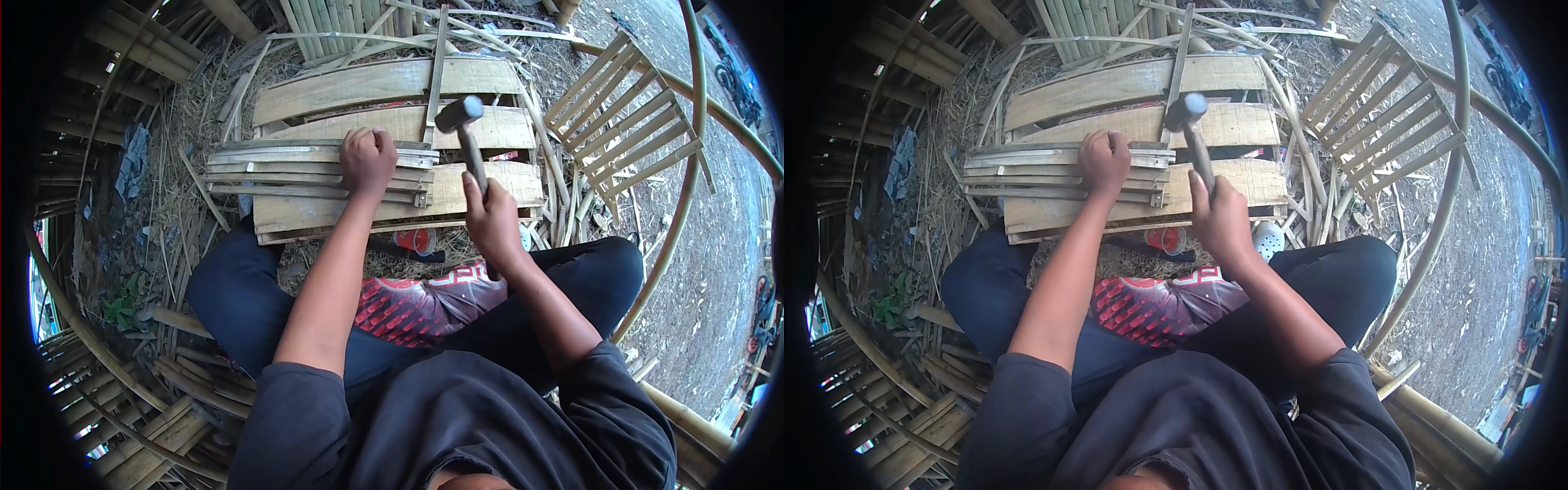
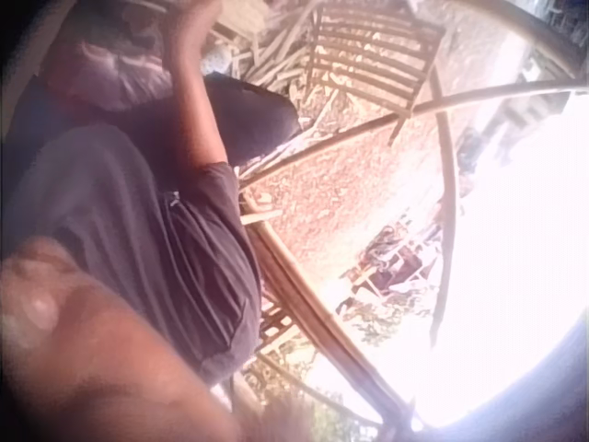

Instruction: The person constructs bamboo furniture by aligning thin strips of wood and nailing them together using a hammer.

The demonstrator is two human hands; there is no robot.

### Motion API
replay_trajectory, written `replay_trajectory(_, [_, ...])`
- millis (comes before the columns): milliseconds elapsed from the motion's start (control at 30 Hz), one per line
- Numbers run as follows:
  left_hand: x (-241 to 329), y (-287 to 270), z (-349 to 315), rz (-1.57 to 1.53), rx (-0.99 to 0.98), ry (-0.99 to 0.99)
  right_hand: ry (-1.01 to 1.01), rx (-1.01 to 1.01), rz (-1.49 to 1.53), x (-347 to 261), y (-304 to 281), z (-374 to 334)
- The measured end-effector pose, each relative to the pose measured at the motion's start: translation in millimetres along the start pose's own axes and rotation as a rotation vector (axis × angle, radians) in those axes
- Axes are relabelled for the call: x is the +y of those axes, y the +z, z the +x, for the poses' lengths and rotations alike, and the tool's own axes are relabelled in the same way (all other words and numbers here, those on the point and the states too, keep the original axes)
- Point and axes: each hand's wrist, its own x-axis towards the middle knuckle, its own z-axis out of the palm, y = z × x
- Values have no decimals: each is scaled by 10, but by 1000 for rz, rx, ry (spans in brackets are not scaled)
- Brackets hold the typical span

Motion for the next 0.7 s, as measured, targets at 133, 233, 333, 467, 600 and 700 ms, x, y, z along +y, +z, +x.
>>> replay_trajectory(133, [9,22,2,14,29,-10,-145,179,276,-26,-185,16])
replay_trajectory(233, [8,51,17,6,10,15,-74,109,7,30,-33,6])
replay_trajectory(333, [19,119,9,-34,25,50,15,-60,-149,183,49,74])
replay_trajectory(467, [-19,30,28,6,37,12,-132,86,-45,-202,-221,12])
replay_trajectory(600, [10,30,27,-14,4,2,-180,80,-44,-232,-218,-15])
replay_trajectory(700, [37,27,31,-32,6,42,-158,-74,-396,43,24,73])
